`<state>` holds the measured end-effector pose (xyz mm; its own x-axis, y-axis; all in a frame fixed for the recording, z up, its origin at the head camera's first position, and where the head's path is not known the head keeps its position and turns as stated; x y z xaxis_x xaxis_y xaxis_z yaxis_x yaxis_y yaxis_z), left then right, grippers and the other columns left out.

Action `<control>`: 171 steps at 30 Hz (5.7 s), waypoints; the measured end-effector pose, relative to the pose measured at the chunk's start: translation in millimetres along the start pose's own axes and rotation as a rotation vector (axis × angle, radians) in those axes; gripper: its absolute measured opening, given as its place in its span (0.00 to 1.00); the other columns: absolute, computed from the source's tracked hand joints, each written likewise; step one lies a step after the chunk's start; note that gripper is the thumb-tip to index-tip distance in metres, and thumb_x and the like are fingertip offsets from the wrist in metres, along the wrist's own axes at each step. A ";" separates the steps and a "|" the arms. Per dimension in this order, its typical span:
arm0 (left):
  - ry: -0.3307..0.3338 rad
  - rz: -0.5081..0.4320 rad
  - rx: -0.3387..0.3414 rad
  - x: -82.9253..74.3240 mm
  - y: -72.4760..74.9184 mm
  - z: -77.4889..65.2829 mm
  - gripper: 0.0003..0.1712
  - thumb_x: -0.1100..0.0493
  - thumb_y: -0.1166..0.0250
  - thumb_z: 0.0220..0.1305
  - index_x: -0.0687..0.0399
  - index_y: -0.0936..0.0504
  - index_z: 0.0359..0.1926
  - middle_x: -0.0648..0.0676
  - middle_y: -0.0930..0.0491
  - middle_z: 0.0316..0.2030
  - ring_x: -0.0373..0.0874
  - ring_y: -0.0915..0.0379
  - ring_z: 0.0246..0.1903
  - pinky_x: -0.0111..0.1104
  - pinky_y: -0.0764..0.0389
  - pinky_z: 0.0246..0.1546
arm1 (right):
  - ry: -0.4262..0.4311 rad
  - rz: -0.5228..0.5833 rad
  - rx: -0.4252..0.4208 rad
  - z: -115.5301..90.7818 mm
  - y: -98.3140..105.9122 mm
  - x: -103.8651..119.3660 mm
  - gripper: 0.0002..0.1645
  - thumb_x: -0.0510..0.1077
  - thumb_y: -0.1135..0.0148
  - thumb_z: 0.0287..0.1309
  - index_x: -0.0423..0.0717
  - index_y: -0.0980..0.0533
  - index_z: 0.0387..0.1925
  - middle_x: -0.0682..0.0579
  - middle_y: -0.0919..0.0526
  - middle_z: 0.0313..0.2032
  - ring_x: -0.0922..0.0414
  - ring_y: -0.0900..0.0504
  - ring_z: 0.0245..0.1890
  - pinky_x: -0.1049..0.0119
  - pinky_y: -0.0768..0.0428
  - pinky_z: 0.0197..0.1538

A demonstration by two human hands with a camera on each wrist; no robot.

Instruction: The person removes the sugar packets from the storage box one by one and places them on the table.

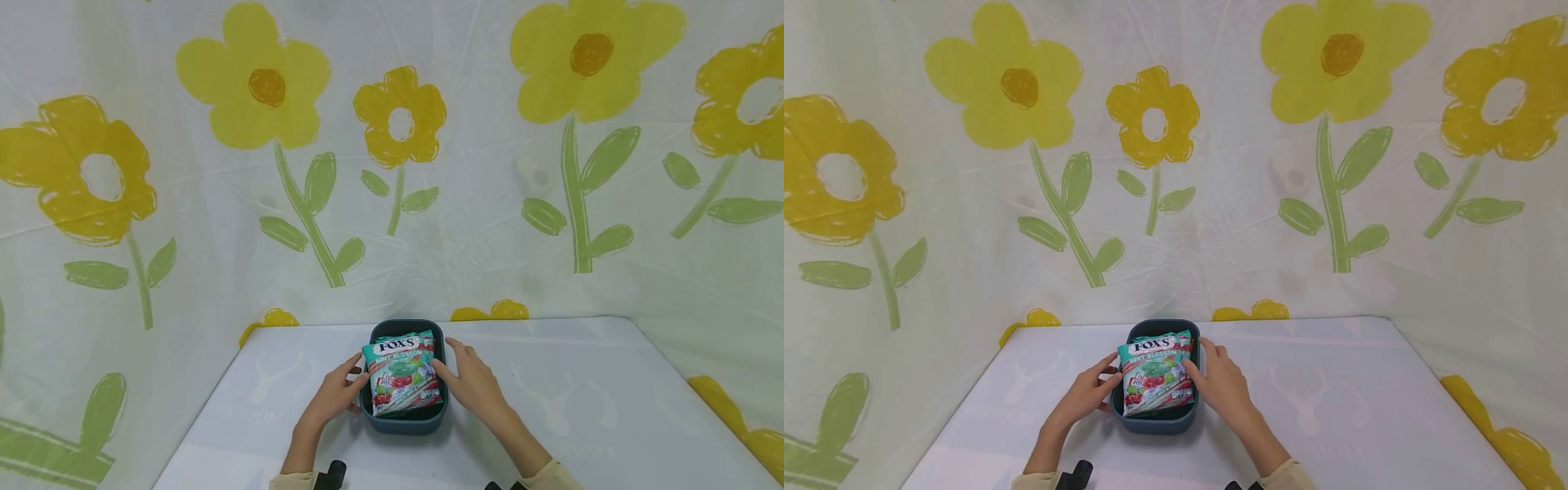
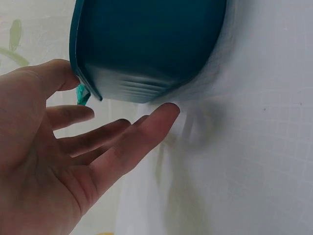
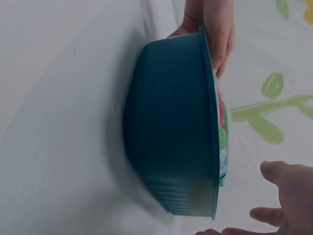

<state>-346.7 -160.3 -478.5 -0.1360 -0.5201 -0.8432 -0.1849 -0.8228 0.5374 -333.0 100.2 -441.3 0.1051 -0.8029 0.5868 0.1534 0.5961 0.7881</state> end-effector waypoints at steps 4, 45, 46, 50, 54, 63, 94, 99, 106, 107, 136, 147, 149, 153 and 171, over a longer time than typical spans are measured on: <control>0.006 -0.008 0.003 1.3 0.3 0.1 0.37 0.49 0.42 0.71 0.58 0.42 0.74 0.70 0.29 0.60 0.48 0.21 0.43 0.38 0.13 0.27 | 0.006 0.025 -0.010 1.7 -0.8 6.3 0.39 0.60 0.39 0.63 0.47 0.36 0.69 0.38 0.24 0.58 0.46 0.18 0.46 0.47 0.14 0.45; 0.011 -0.045 0.065 7.3 -4.4 1.3 0.37 0.46 0.45 0.73 0.61 0.41 0.73 0.69 0.27 0.58 0.47 0.22 0.43 0.38 0.13 0.27 | 0.096 0.017 0.074 2.4 -35.0 48.4 0.40 0.58 0.36 0.61 0.40 0.34 0.67 0.34 0.21 0.53 0.42 0.20 0.48 0.43 0.18 0.51; 0.012 -0.046 0.067 7.4 -4.4 0.9 0.37 0.45 0.45 0.73 0.61 0.41 0.73 0.69 0.27 0.58 0.47 0.22 0.43 0.38 0.13 0.27 | 0.095 0.019 0.068 2.3 -35.6 48.5 0.40 0.58 0.35 0.60 0.40 0.33 0.66 0.34 0.21 0.53 0.43 0.20 0.48 0.43 0.18 0.51; 0.013 -0.052 0.075 6.9 -4.3 -0.8 0.37 0.46 0.45 0.73 0.61 0.41 0.73 0.69 0.27 0.58 0.47 0.22 0.42 0.39 0.13 0.27 | 0.083 0.057 0.063 4.1 -36.7 47.0 0.41 0.58 0.34 0.59 0.39 0.32 0.66 0.34 0.21 0.52 0.45 0.21 0.45 0.45 0.17 0.50; 0.012 -0.058 0.080 5.8 -4.0 -0.5 0.36 0.47 0.46 0.74 0.62 0.41 0.73 0.69 0.27 0.58 0.47 0.22 0.42 0.39 0.13 0.27 | 0.053 0.143 0.068 8.7 -36.0 41.6 0.40 0.57 0.34 0.59 0.41 0.32 0.67 0.35 0.21 0.56 0.43 0.19 0.49 0.43 0.18 0.53; 0.007 -0.073 0.083 7.9 -6.6 2.4 0.36 0.47 0.46 0.73 0.61 0.41 0.73 0.68 0.27 0.58 0.48 0.22 0.44 0.38 0.13 0.27 | 0.036 0.201 0.070 12.7 -37.0 33.3 0.36 0.56 0.34 0.60 0.45 0.29 0.65 0.38 0.21 0.58 0.41 0.20 0.53 0.40 0.19 0.53; -0.038 -0.155 0.131 7.5 -7.1 2.5 0.35 0.49 0.49 0.76 0.61 0.44 0.75 0.70 0.30 0.64 0.53 0.24 0.51 0.40 0.12 0.28 | 0.111 0.257 0.126 9.3 -25.6 47.5 0.36 0.56 0.36 0.61 0.47 0.31 0.67 0.39 0.23 0.61 0.45 0.19 0.52 0.42 0.18 0.54; -0.040 -0.160 0.131 6.9 -8.1 1.2 0.35 0.49 0.48 0.75 0.61 0.44 0.75 0.70 0.31 0.65 0.53 0.24 0.51 0.41 0.12 0.28 | 0.100 0.287 0.244 8.9 -22.5 50.3 0.40 0.59 0.37 0.62 0.46 0.35 0.70 0.38 0.26 0.64 0.39 0.25 0.61 0.37 0.24 0.60; -0.035 -0.149 0.115 7.5 -7.6 1.3 0.34 0.49 0.48 0.75 0.61 0.42 0.74 0.69 0.29 0.63 0.52 0.25 0.51 0.40 0.13 0.27 | 0.037 0.427 0.349 8.9 -20.6 46.2 0.41 0.54 0.34 0.61 0.45 0.36 0.71 0.35 0.27 0.64 0.40 0.26 0.62 0.39 0.24 0.61; -0.033 -0.152 0.115 7.8 -7.6 1.4 0.34 0.49 0.48 0.75 0.61 0.42 0.74 0.69 0.29 0.63 0.52 0.25 0.50 0.40 0.13 0.27 | 0.035 0.443 0.352 9.2 -20.9 45.5 0.40 0.54 0.34 0.60 0.46 0.36 0.70 0.35 0.27 0.64 0.39 0.26 0.63 0.39 0.24 0.61; -0.035 -0.178 0.129 5.4 -8.8 0.0 0.34 0.49 0.48 0.75 0.60 0.43 0.74 0.70 0.31 0.64 0.56 0.25 0.53 0.43 0.13 0.27 | -0.012 0.794 0.401 11.0 -26.9 33.6 0.41 0.52 0.29 0.56 0.51 0.34 0.69 0.37 0.24 0.61 0.53 0.19 0.42 0.56 0.12 0.44; -0.051 -0.175 0.134 4.5 -7.8 0.0 0.33 0.51 0.49 0.76 0.62 0.43 0.74 0.71 0.34 0.66 0.59 0.26 0.56 0.43 0.12 0.27 | -0.059 0.969 0.433 8.9 -28.6 23.5 0.36 0.50 0.32 0.59 0.52 0.34 0.67 0.40 0.28 0.64 0.53 0.18 0.44 0.55 0.13 0.46; -0.048 -0.184 0.135 4.4 -8.5 -0.8 0.33 0.51 0.49 0.76 0.62 0.43 0.74 0.71 0.33 0.66 0.59 0.26 0.56 0.44 0.12 0.27 | -0.073 0.996 0.438 8.2 -29.5 18.7 0.37 0.50 0.32 0.59 0.52 0.34 0.68 0.41 0.29 0.65 0.53 0.18 0.46 0.55 0.13 0.47; -0.044 -0.197 0.135 3.7 -9.0 -1.9 0.33 0.52 0.49 0.76 0.61 0.43 0.74 0.71 0.30 0.63 0.59 0.27 0.56 0.45 0.13 0.27 | -0.088 1.039 0.441 7.5 -30.3 9.9 0.37 0.49 0.32 0.59 0.54 0.34 0.68 0.41 0.29 0.66 0.51 0.18 0.48 0.54 0.14 0.49; -0.030 -0.187 0.123 5.4 -8.0 -2.2 0.33 0.50 0.48 0.76 0.61 0.42 0.74 0.71 0.32 0.65 0.59 0.27 0.57 0.43 0.12 0.28 | -0.094 1.084 0.402 3.1 -25.2 -2.6 0.37 0.46 0.33 0.60 0.56 0.35 0.69 0.42 0.30 0.66 0.50 0.20 0.52 0.51 0.15 0.51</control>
<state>-343.9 -157.0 -487.4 -0.1163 -0.3524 -0.9286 -0.3268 -0.8693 0.3708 -340.2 87.2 -462.1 -0.0857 0.1244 0.9885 -0.2979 0.9436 -0.1446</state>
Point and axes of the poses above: each hand's wrist, its own z-axis towards the middle knuckle, its own y-axis out of the back of the hand, x = y × z, the point moved 7 cm from there along z, towards the middle knuckle
